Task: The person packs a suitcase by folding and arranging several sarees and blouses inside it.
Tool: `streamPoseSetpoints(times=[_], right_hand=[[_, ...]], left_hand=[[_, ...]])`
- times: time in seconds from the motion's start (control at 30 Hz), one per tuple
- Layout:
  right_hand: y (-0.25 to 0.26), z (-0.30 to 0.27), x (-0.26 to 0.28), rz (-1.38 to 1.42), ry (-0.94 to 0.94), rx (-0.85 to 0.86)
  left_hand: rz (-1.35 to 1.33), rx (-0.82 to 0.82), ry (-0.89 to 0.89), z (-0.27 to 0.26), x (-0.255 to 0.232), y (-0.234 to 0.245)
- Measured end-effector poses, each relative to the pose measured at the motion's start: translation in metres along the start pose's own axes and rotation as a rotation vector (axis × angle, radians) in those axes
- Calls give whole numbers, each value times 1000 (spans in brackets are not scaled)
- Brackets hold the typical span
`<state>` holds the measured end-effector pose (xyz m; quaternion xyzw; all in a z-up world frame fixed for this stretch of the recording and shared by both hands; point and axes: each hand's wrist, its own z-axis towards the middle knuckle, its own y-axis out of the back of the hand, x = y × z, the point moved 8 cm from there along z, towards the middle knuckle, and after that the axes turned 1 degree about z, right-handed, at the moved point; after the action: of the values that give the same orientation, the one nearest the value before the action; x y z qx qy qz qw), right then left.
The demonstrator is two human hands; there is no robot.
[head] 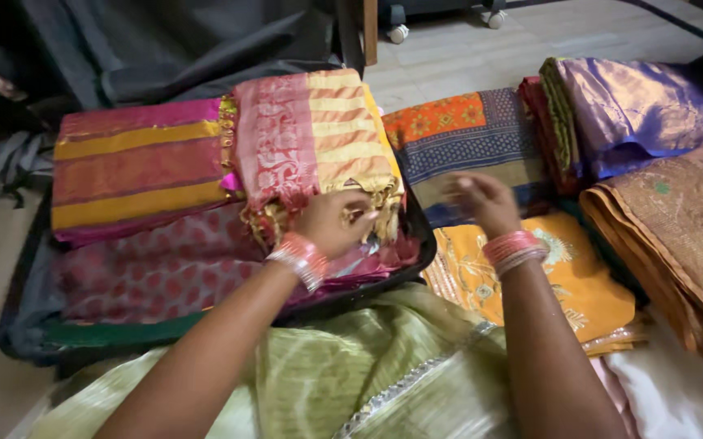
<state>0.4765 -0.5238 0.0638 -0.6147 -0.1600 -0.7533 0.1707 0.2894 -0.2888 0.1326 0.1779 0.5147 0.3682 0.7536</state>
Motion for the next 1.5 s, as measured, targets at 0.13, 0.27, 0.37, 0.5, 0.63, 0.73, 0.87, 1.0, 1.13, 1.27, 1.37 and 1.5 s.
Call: streamPoseSetpoints(times=[0.13,0.27,0.37,0.5,0.63,0.73,0.87,1.0,1.13,1.27,1.37,1.5], right_hand=[[95,3,-90,-60,-38,-398],[116,-2,-196,366,-508,-540],[104,15,-219,662,-481,-514],[85,37,-228,755,-450,-493],[71,54,-222,706,-497,-623],[60,64,-217,599,-505,-749],[64,79,-215,474,-425,-834],[66,101,-217,382,-398,-685],[51,121,-178,535,0,-503],[41,118,-164,584,-90,-529],[41,98,-179,687,-264,-872],[19,81,-186,1034,-449,-813]], left_hand=[[-95,70,-156,60,-31,-76],[2,192,-211,101,-42,-166],[248,252,-214,134,-34,-214],[450,297,-52,173,13,-227],[475,335,191,205,66,-218],[545,406,202,209,78,-214],[777,701,153,201,67,-227],[741,707,120,207,67,-259],[513,537,153,234,108,-280],[199,261,199,241,125,-258],[0,128,83,238,108,-235],[-2,121,52,230,89,-220]])
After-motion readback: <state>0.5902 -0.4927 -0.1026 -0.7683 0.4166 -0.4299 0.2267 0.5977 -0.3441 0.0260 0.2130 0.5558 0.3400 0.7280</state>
